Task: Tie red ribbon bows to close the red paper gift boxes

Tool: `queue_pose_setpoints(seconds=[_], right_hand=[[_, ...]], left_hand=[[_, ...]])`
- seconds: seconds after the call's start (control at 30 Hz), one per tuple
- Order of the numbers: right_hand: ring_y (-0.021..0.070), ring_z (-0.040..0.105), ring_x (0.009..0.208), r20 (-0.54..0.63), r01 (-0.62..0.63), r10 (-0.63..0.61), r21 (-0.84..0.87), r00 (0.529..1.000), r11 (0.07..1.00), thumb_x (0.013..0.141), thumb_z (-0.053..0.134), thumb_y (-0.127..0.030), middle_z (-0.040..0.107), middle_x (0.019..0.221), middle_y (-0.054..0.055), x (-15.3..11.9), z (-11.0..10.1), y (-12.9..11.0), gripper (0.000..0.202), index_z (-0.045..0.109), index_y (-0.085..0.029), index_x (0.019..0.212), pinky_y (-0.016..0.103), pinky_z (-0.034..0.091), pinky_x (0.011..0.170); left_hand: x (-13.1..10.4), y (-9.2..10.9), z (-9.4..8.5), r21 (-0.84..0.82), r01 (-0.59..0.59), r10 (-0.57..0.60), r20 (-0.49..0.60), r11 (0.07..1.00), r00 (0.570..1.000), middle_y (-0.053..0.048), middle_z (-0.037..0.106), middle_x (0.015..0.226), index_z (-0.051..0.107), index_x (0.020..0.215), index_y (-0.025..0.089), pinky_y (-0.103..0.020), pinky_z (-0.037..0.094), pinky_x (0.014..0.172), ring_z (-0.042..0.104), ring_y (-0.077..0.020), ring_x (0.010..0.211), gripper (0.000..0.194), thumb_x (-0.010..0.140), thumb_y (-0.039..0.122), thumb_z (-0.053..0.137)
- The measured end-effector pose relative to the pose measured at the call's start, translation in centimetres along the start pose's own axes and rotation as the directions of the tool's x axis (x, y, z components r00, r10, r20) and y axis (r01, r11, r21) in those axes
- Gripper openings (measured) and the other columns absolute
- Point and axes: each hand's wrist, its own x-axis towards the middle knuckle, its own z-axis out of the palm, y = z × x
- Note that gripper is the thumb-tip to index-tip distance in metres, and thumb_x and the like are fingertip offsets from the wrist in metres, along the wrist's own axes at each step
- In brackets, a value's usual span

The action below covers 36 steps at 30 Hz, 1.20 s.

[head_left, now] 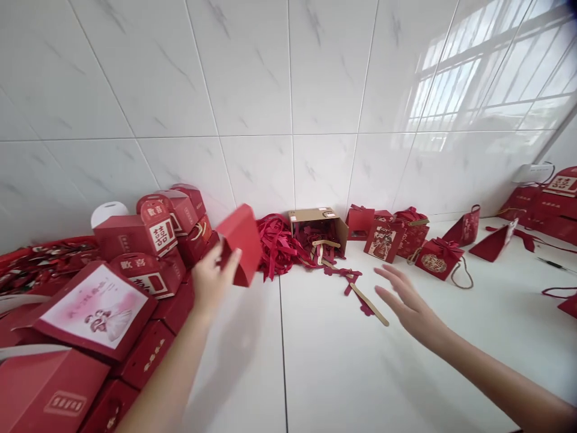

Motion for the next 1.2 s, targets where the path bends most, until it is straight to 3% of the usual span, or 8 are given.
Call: queue_pose_setpoints(seconds=[0.07,0.23,0.43,0.6,0.7,0.77,1.0,1.2], right_hand=[[0.0295,0.041,0.127,0.191,0.013,-0.059,0.232,0.98,0.973,0.087,0.042,-0.054,0.037,0.143,0.01,-0.7,1.3,-3.7,0.05,0.046,-0.028,0.13,0.047,0.042,0.098],[0.0263,0.037,0.13,0.342,0.142,-0.378,0.553,0.86,0.821,0.076,0.066,-0.046,0.038,0.143,0.009,-3.5,5.5,-8.9,0.082,0.022,-0.027,0.143,0.046,0.034,0.106],[0.021,0.06,0.099,0.338,0.014,-0.297,0.639,0.893,0.769,0.088,0.049,-0.044,0.061,0.109,0.006,-5.0,6.0,-8.1,0.045,0.036,-0.026,0.127,0.039,0.05,0.086],[0.0157,0.06,0.074,0.49,-0.119,-0.357,0.703,0.795,0.701,0.089,0.049,-0.045,0.059,0.086,-0.001,-5.7,4.0,-6.2,0.029,0.038,-0.029,0.111,0.03,0.049,0.064],[0.0118,0.052,0.064,0.467,-0.069,-0.385,0.701,0.796,0.709,0.088,0.051,-0.044,0.051,0.076,-0.004,-6.3,3.5,-5.9,0.021,0.041,-0.027,0.097,0.024,0.041,0.057],[0.0103,0.046,0.059,0.466,-0.058,-0.383,0.692,0.797,0.72,0.087,0.053,-0.044,0.046,0.072,-0.005,-6.6,3.7,-5.7,0.021,0.042,-0.026,0.091,0.023,0.037,0.054],[0.0112,0.053,0.059,0.622,-0.349,-0.269,0.688,0.736,0.636,0.077,0.067,-0.038,0.055,0.073,-0.004,-6.8,6.4,-3.4,0.031,0.041,-0.023,0.085,0.022,0.036,0.052],[0.0092,0.051,0.056,0.623,-0.443,-0.162,0.692,0.766,0.57,0.078,0.065,-0.043,0.056,0.068,-0.004,-6.6,8.1,-2.5,0.032,0.042,-0.021,0.082,0.019,0.034,0.049]], left_hand=[[-4.6,2.6,0.4,-0.075,-0.17,0.176,0.084,0.983,0.981,-0.006,0.065,0.116,0.06,0.116,0.021,-0.034,0.047,0.092,0.06,-0.0249,0.106,0.038,0.083,0.038,0.055],[-14.9,6.1,2.1,-0.162,-0.387,0.412,0.176,0.908,0.894,-0.01,0.054,0.123,0.044,0.131,0.028,-0.037,0.049,0.089,0.054,-0.0247,0.112,0.048,0.084,0.023,0.051],[-17.2,6.2,0.6,-0.27,-0.431,0.505,0.346,0.861,0.791,-0.013,0.044,0.133,0.042,0.131,0.024,-0.046,0.039,0.1,0.041,-0.0299,0.123,0.055,0.078,0.026,0.059],[-15.2,5.6,-1.0,-0.331,-0.087,0.154,0.182,0.94,0.971,-0.011,0.045,0.128,0.038,0.124,0.027,-0.044,0.04,0.096,0.044,-0.0258,0.121,0.046,0.082,0.026,0.055],[-14.7,5.6,-1.6,-0.499,0.192,0.114,0.519,0.845,0.847,-0.008,0.054,0.121,0.029,0.132,0.031,-0.037,0.048,0.083,0.057,-0.0204,0.102,0.048,0.088,0.03,0.046],[-14.9,5.4,-1.8,-0.535,0.268,0.175,0.638,0.801,0.75,-0.006,0.061,0.108,0.043,0.124,0.029,-0.032,0.049,0.077,0.06,-0.0182,0.09,0.035,0.089,0.03,0.04],[-15.9,3.3,-1.1,-0.544,0.453,0.157,0.744,0.706,0.649,-0.003,0.061,0.084,0.062,0.094,0.018,-0.025,0.045,0.063,0.055,-0.0154,0.071,0.02,0.078,0.031,0.058],[-15.6,2.7,1.6,-0.439,0.62,-0.076,0.774,0.65,0.629,0.001,0.056,0.067,0.058,0.067,0.016,-0.021,0.04,0.056,0.05,-0.0108,0.061,0.026,0.076,0.039,0.065]])
